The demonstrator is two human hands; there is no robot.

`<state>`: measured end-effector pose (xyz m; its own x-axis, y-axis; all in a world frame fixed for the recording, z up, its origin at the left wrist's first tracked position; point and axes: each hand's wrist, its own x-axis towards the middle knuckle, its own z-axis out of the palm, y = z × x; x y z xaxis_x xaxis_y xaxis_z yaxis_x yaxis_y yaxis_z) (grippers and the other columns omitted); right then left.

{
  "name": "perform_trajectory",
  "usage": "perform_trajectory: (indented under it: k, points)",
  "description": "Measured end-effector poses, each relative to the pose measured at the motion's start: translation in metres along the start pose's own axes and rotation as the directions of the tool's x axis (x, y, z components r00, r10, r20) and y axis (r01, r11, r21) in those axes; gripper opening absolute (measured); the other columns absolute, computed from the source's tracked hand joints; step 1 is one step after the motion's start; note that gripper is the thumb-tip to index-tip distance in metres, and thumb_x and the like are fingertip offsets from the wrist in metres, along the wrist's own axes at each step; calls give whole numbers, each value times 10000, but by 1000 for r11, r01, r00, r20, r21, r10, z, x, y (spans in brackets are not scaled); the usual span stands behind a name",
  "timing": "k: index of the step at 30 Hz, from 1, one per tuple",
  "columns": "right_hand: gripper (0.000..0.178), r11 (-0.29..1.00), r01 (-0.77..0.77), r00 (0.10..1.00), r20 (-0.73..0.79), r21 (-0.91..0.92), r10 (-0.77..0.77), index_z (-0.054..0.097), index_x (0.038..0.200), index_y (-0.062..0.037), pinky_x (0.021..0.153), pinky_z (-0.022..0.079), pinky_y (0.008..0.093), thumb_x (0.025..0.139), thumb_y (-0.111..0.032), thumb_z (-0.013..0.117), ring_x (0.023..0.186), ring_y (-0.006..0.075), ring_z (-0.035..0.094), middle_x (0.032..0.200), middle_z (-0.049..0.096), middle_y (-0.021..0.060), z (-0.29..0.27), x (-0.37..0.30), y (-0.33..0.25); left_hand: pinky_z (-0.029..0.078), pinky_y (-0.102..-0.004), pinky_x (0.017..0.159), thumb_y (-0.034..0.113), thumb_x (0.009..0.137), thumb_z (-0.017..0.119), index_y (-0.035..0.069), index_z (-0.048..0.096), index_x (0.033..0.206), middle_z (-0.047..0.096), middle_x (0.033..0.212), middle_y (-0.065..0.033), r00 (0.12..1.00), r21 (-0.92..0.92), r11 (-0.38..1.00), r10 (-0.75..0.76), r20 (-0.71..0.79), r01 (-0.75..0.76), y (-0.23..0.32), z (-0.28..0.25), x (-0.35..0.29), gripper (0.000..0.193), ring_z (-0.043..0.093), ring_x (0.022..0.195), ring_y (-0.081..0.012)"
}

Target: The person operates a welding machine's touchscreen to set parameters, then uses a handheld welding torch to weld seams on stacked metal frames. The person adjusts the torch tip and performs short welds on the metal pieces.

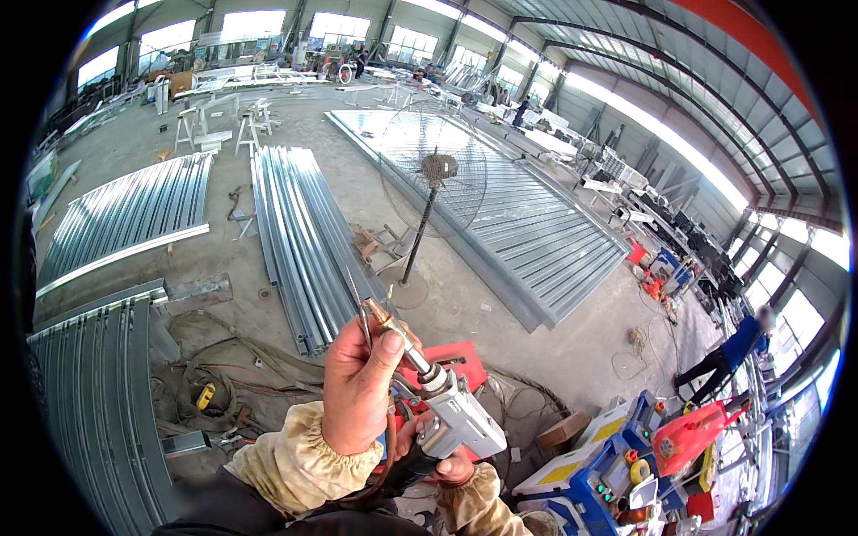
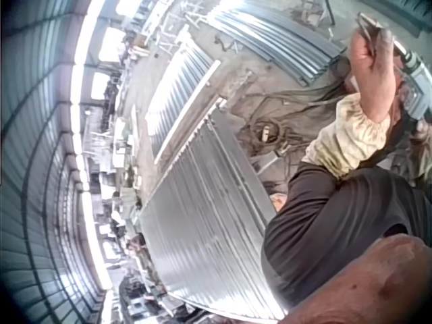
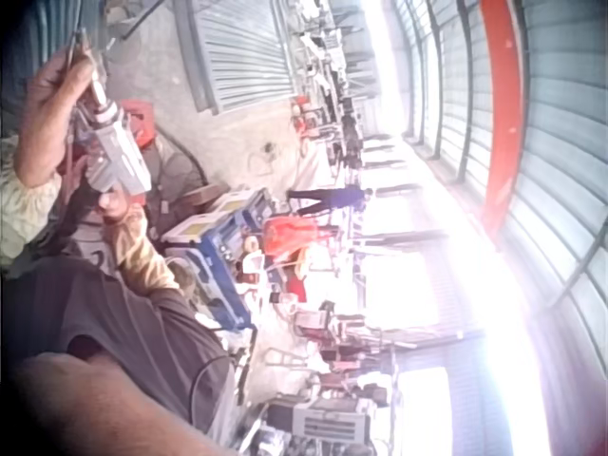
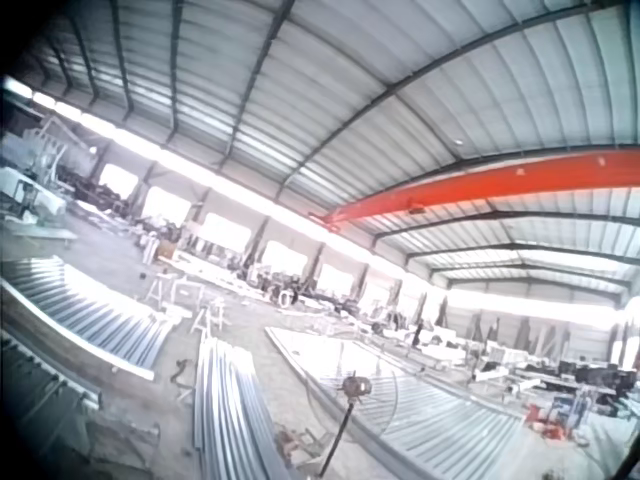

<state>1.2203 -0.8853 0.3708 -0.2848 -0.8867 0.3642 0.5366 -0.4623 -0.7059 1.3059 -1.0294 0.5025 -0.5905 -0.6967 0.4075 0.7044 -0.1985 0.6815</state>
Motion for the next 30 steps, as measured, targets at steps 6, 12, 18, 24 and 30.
perform_trajectory:
  k: [6, 12, 18, 24, 30]
  points:
    - [701, 997, -20, 1000, -20, -68, 19, 448, 1205, -97, 811, 539, 465, 710, -382, 853, 882, 362, 659, 933, 639, 199, -10, -4, -1, 508, -265, 803, 256, 1034, 669, 30, 612, 1062, 681, 945, -45, 1000, 10, 1000, 9, -4, -8, -2, -4, 2, 235, 621, 847, -92]
    - [706, 996, -37, 999, -31, -82, 35, 444, 1201, -98, 816, 531, 468, 706, -394, 852, 890, 367, 662, 928, 642, 194, -6, -1, 0, 506, -265, 804, 252, 1036, 666, 32, 603, 1060, 678, 943, -41, 1000, 23, 1000, 0, 0, 0, -2, -9, 2, 230, 619, 851, -93]
    - [701, 997, -26, 1000, -15, -78, 25, 441, 1204, -96, 828, 521, 476, 717, -394, 847, 905, 372, 658, 944, 637, 194, -6, 0, 2, 498, -259, 790, 256, 1047, 646, 41, 593, 1042, 656, 928, -33, 1000, -11, 1000, 18, -1, -18, 1, -7, 3, 222, 606, 853, -88]
    - [699, 999, -21, 999, 32, -33, 22, 455, 1241, -82, 823, 526, 420, 738, -364, 852, 962, 298, 600, 1035, 583, 176, -9, -1, 2, 456, -241, 723, 255, 1060, 614, 42, 590, 1032, 619, 909, -15, 999, 36, 999, 33, 29, -34, 5, -3, 4, 216, 522, 774, -63]
    - [669, 996, -70, 996, 50, -52, 72, 468, 1251, -98, 858, 500, 420, 781, -399, 837, 1007, 277, 577, 1068, 584, 144, 6, 2, -3, 407, -244, 653, 244, 1064, 596, 41, 572, 1053, 570, 861, -4, 999, -30, 999, 18, 45, -17, 8, -5, 7, 205, 448, 709, -56]
